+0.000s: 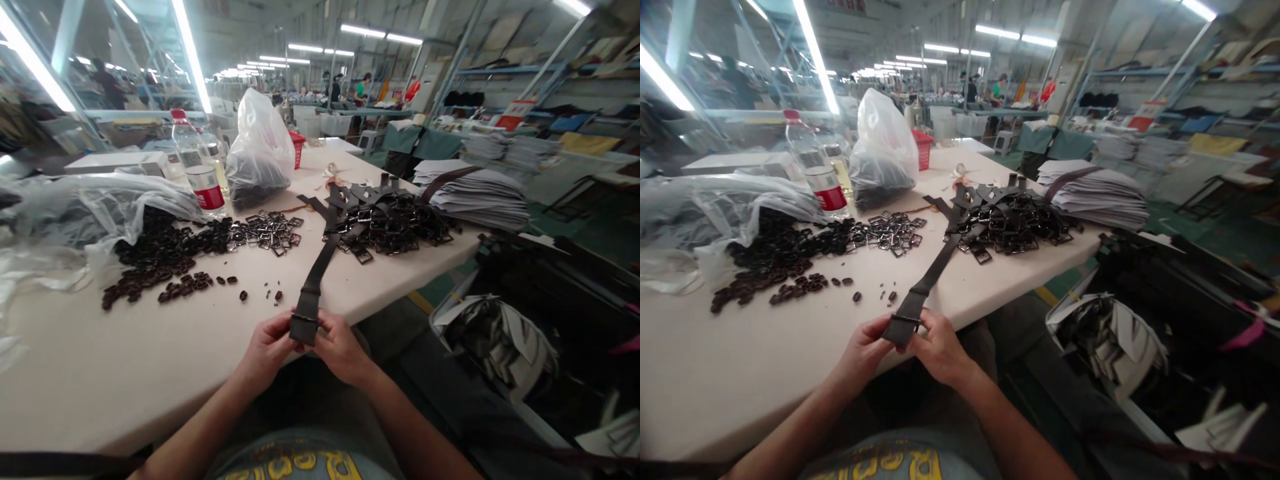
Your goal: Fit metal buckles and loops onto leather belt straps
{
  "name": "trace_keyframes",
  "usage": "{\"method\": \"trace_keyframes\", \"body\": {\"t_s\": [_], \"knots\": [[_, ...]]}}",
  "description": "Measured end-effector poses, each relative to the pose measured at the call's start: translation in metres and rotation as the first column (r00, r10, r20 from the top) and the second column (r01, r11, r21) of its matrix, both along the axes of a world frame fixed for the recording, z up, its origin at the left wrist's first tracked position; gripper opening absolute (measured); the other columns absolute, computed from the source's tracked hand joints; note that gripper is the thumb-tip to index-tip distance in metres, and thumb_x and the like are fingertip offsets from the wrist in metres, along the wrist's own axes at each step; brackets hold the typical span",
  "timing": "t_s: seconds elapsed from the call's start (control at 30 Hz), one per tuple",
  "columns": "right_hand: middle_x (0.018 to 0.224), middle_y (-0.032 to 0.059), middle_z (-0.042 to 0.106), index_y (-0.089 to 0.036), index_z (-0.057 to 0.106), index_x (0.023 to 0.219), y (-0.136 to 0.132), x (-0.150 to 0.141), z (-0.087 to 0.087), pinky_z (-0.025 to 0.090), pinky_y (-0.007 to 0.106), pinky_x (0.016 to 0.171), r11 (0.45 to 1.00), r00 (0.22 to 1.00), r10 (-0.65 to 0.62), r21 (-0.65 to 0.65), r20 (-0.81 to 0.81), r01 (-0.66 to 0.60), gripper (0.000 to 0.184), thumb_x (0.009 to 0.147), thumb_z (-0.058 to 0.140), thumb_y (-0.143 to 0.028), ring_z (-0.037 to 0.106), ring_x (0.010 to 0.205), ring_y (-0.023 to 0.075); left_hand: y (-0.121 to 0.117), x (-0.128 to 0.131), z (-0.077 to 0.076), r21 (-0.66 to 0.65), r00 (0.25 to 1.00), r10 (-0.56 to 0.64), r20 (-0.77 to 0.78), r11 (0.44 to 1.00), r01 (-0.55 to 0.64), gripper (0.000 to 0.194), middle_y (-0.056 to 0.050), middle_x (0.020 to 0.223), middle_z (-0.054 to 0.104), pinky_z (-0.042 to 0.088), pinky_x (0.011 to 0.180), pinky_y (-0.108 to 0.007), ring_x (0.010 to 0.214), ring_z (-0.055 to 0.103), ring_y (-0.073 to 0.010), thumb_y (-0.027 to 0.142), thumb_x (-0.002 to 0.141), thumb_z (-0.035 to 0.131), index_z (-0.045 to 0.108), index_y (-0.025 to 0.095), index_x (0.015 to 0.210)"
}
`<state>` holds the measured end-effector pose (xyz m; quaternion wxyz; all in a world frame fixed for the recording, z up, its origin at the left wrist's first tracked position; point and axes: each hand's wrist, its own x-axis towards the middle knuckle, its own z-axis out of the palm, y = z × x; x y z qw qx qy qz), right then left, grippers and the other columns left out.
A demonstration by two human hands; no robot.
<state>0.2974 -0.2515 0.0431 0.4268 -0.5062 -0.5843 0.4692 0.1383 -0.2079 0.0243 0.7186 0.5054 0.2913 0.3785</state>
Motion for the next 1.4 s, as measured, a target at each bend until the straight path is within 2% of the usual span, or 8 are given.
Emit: {"method": "trace_keyframes", "body": {"t_s": [0.13, 0.5, 0.6, 0.7, 0.8, 0.93, 1.1, 1.4], "knots": [[0.083, 0.0018, 0.063, -0.019, 0.065, 0.118, -0.006, -0.016, -0.015, 0.046, 0.023, 0.062, 0.987, 0.943, -0.154, -0.081, -0.294, 0.136, 0.049, 0.083, 0.066, -0.052, 0.053, 0.068, 0.0106, -0.008, 0.006, -0.004, 0.033, 1.000, 0.003, -0.020, 0.999, -0.003, 0.029, -0.001, 0.070, 0.060, 0.046, 0.061, -0.021, 0.063, 0.052, -0.0103, 0.042, 0.079, 0.073, 0.071, 0.013, 0.076], [0.072, 0.0015, 0.065, -0.017, 0.070, 0.100, -0.004, -0.020, -0.031, 0.035, 0.019, 0.045, 0.925, 0.757, -0.376, -0.256, -0.535, 0.279, 0.040, 0.086, 0.063, -0.053, 0.037, 0.048, 0.0045, -0.013, 0.034, -0.014, -0.192, 0.997, -0.044, -0.067, 0.981, 0.030, 0.047, -0.001, 0.059, 0.058, 0.042, 0.056, -0.021, 0.056, 0.051, -0.0096, 0.057, 0.069, 0.078, 0.066, 0.012, 0.070], [0.081, 0.0032, 0.070, -0.018, 0.070, 0.094, 0.004, -0.010, -0.023, 0.049, 0.023, 0.061, 0.915, 0.802, -0.400, -0.148, -0.444, 0.375, 0.037, 0.084, 0.065, -0.053, 0.056, 0.062, 0.0094, 0.005, 0.025, -0.009, -0.151, 0.989, -0.109, -0.099, 0.984, 0.093, 0.045, -0.004, 0.069, 0.066, 0.048, 0.063, -0.025, 0.061, 0.057, -0.0118, 0.054, 0.065, 0.081, 0.072, 0.013, 0.080], [0.086, 0.0045, 0.072, -0.018, 0.069, 0.095, 0.018, 0.006, -0.012, 0.055, 0.031, 0.082, 0.885, 0.832, -0.425, 0.032, -0.357, 0.465, 0.036, 0.086, 0.064, -0.052, 0.067, 0.079, 0.0149, 0.041, -0.007, 0.005, -0.043, 0.980, 0.040, -0.194, 0.998, -0.049, 0.046, -0.005, 0.080, 0.072, 0.052, 0.068, -0.026, 0.065, 0.060, -0.0122, 0.048, 0.064, 0.084, 0.076, 0.016, 0.096], [0.081, 0.0046, 0.071, -0.016, 0.067, 0.098, 0.036, 0.022, -0.011, 0.057, 0.031, 0.070, 0.878, 0.833, -0.431, 0.053, -0.348, 0.476, 0.042, 0.085, 0.064, -0.055, 0.067, 0.069, 0.0148, 0.083, -0.052, 0.023, 0.089, 0.922, 0.290, -0.258, 0.957, -0.277, 0.050, -0.005, 0.080, 0.072, 0.051, 0.066, -0.023, 0.065, 0.062, -0.0114, 0.048, 0.061, 0.086, 0.076, 0.015, 0.098], [0.076, 0.0053, 0.070, -0.013, 0.064, 0.095, 0.058, 0.031, -0.029, 0.052, 0.025, 0.055, 0.881, 0.836, -0.457, -0.026, -0.305, 0.472, 0.048, 0.082, 0.064, -0.060, 0.065, 0.060, 0.0136, 0.125, -0.091, 0.036, 0.206, 0.805, 0.554, -0.210, 0.830, -0.518, 0.056, -0.005, 0.081, 0.072, 0.051, 0.065, -0.023, 0.065, 0.063, -0.0114, 0.054, 0.055, 0.087, 0.075, 0.014, 0.093], [0.075, 0.0058, 0.069, -0.012, 0.063, 0.093, 0.064, 0.031, -0.044, 0.052, 0.026, 0.056, 0.890, 0.853, -0.450, -0.053, -0.264, 0.453, 0.050, 0.082, 0.063, -0.061, 0.065, 0.061, 0.0145, 0.144, -0.093, 0.030, 0.224, 0.788, 0.536, -0.303, 0.843, -0.488, 0.060, -0.006, 0.078, 0.072, 0.050, 0.065, -0.024, 0.064, 0.063, -0.0120, 0.058, 0.050, 0.086, 0.074, 0.012, 0.086], [0.076, 0.0065, 0.069, -0.012, 0.064, 0.095, 0.059, 0.031, -0.044, 0.055, 0.025, 0.058, 0.920, 0.911, -0.391, -0.019, -0.129, 0.392, 0.053, 0.084, 0.059, -0.064, 0.067, 0.062, 0.0147, 0.174, -0.107, 0.018, 0.437, 0.691, 0.585, -0.425, 0.801, -0.409, 0.037, -0.003, 0.071, 0.068, 0.046, 0.063, -0.024, 0.063, 0.058, -0.0119, 0.047, 0.064, 0.075, 0.072, 0.014, 0.081]]}}
